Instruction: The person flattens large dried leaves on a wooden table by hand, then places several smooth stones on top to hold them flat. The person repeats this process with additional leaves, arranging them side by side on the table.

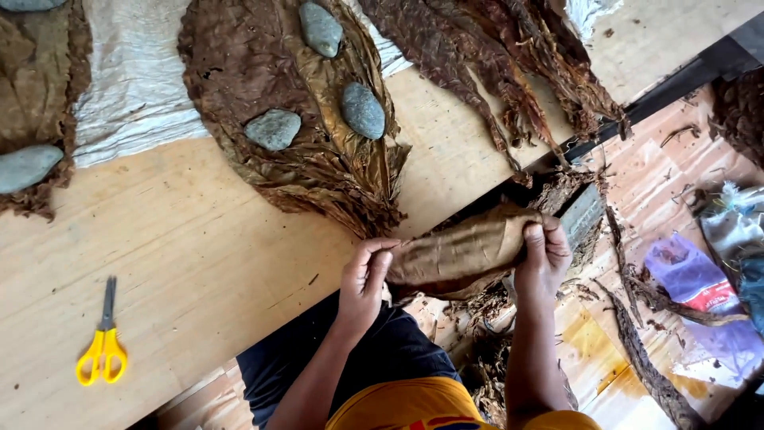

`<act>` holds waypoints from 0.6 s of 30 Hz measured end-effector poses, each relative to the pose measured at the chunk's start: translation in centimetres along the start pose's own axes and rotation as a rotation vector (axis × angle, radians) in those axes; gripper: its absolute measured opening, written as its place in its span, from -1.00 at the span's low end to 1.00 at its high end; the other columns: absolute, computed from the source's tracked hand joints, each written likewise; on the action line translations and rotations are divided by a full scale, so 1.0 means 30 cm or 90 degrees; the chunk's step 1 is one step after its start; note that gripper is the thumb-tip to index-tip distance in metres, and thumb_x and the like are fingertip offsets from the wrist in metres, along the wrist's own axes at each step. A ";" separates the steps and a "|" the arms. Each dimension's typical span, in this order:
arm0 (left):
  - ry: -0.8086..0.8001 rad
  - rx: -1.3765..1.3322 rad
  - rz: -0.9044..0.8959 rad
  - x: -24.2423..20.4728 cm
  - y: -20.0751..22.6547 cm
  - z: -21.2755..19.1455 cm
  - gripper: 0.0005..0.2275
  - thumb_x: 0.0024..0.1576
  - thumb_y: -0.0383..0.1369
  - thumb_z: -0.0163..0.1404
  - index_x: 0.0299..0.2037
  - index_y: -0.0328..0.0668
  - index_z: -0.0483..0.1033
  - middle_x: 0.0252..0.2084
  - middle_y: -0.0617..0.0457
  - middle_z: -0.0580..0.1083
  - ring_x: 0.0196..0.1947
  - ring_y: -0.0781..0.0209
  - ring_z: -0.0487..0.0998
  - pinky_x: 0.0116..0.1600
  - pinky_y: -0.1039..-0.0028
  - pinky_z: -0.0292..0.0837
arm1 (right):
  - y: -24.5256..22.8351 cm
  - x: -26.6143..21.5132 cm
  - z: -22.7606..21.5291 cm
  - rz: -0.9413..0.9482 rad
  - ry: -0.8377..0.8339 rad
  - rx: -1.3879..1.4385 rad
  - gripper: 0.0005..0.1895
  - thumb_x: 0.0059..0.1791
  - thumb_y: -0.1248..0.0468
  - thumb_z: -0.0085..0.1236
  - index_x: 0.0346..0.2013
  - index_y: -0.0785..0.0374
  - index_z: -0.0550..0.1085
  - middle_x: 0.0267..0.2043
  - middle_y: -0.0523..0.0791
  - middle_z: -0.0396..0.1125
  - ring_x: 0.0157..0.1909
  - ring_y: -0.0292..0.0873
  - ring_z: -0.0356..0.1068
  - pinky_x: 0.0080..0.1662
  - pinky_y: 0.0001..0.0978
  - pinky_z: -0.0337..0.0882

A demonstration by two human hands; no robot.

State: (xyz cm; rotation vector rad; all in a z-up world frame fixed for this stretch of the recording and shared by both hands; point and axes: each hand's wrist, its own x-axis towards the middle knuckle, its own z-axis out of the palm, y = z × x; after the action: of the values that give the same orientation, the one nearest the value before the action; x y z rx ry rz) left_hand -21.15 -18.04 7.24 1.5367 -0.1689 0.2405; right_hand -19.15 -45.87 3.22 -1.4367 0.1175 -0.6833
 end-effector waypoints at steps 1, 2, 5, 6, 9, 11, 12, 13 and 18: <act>-0.116 -0.022 -0.072 0.007 0.014 -0.017 -0.64 0.31 -0.16 -0.15 0.18 -0.18 0.44 -0.21 -0.18 0.34 -0.15 -0.04 0.28 -0.04 0.12 0.24 | -0.043 -0.013 0.028 -0.004 -0.028 -0.013 -0.90 0.15 0.35 0.06 -0.21 0.33 0.47 -0.32 -0.07 0.38 -0.26 -0.29 0.38 -0.10 -0.48 0.41; -0.228 -0.043 -0.147 0.007 0.030 -0.036 -0.37 0.24 0.11 -0.13 0.36 -0.20 0.32 0.30 -0.48 0.36 0.31 -0.53 0.30 0.31 -0.31 0.15 | -0.086 -0.029 0.055 -0.005 -0.060 -0.027 -0.89 0.13 0.36 0.07 -0.16 0.38 0.49 -0.27 -0.01 0.41 -0.21 -0.25 0.39 -0.04 -0.42 0.44; -0.450 0.028 -0.267 0.082 0.243 -0.017 -0.29 0.15 0.13 -0.06 0.37 -0.27 0.28 0.16 -0.49 0.45 0.14 -0.40 0.51 0.25 -0.21 0.35 | -0.011 -0.069 0.060 -0.029 -0.207 -0.051 -0.90 0.05 0.42 0.13 -0.23 0.43 0.55 -0.21 0.06 0.48 -0.04 -0.11 0.47 0.10 -0.18 0.43; -0.442 0.028 -0.269 0.063 0.173 0.013 -0.29 0.15 0.13 -0.06 0.37 -0.27 0.28 0.16 -0.49 0.45 0.14 -0.40 0.51 0.25 -0.21 0.35 | -0.003 -0.073 0.063 -0.028 -0.215 -0.048 -0.90 0.05 0.42 0.13 -0.23 0.43 0.55 -0.21 0.06 0.48 -0.04 -0.11 0.47 0.10 -0.18 0.43; -0.302 -0.141 -0.154 0.045 0.035 0.095 -0.74 0.19 -0.24 0.21 -0.07 -0.27 0.60 -0.43 -0.09 0.50 -0.58 0.20 0.40 -0.36 0.48 0.36 | -0.001 -0.072 0.077 -0.050 -0.271 -0.108 -0.93 -0.04 0.42 0.25 -0.30 0.40 0.60 -0.37 -0.01 0.51 -0.20 -0.28 0.43 -0.06 -0.30 0.47; -0.082 -0.150 -0.058 0.078 0.041 0.137 -0.91 0.25 -0.39 0.15 -0.23 -0.23 0.63 -0.60 0.05 0.46 -0.73 0.40 0.43 -0.57 0.68 0.25 | -0.032 -0.053 0.099 -0.067 -0.229 -0.143 -0.89 -0.03 0.33 0.29 -0.27 0.33 0.61 -0.42 -0.08 0.52 -0.31 -0.40 0.33 -0.14 -0.41 0.44; -0.079 -0.149 -0.055 0.073 -0.001 0.149 -0.91 0.25 -0.39 0.15 -0.23 -0.23 0.63 -0.60 0.05 0.46 -0.73 0.40 0.43 -0.57 0.68 0.25 | -0.029 -0.043 0.085 -0.069 -0.232 -0.140 -0.89 -0.03 0.33 0.29 -0.27 0.33 0.61 -0.42 -0.08 0.52 -0.31 -0.40 0.33 -0.14 -0.41 0.44; -0.044 -0.126 -0.034 0.068 -0.044 0.161 -0.93 0.26 -0.40 0.13 -0.20 -0.19 0.64 -0.60 0.06 0.46 -0.70 0.44 0.36 -0.54 0.65 0.20 | -0.026 -0.033 0.071 -0.070 -0.222 -0.161 -0.90 -0.05 0.33 0.31 -0.28 0.31 0.61 -0.41 -0.06 0.53 -0.32 -0.38 0.39 -0.15 -0.41 0.45; 0.026 -0.083 0.030 0.060 -0.043 0.175 -0.94 0.29 -0.45 0.09 -0.14 -0.20 0.63 -0.54 0.00 0.51 -0.70 0.36 0.29 -0.51 0.61 0.24 | 0.009 -0.007 0.010 -0.124 -0.196 -0.178 -0.88 -0.10 0.30 0.39 -0.36 0.30 0.62 -0.44 -0.09 0.52 -0.38 -0.39 0.43 -0.18 -0.43 0.48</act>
State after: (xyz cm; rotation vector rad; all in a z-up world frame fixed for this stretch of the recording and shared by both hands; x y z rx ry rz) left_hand -18.87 -23.21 6.60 1.3982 -0.1854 0.2923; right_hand -19.09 -45.52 2.96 -1.8230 -0.1764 -0.6106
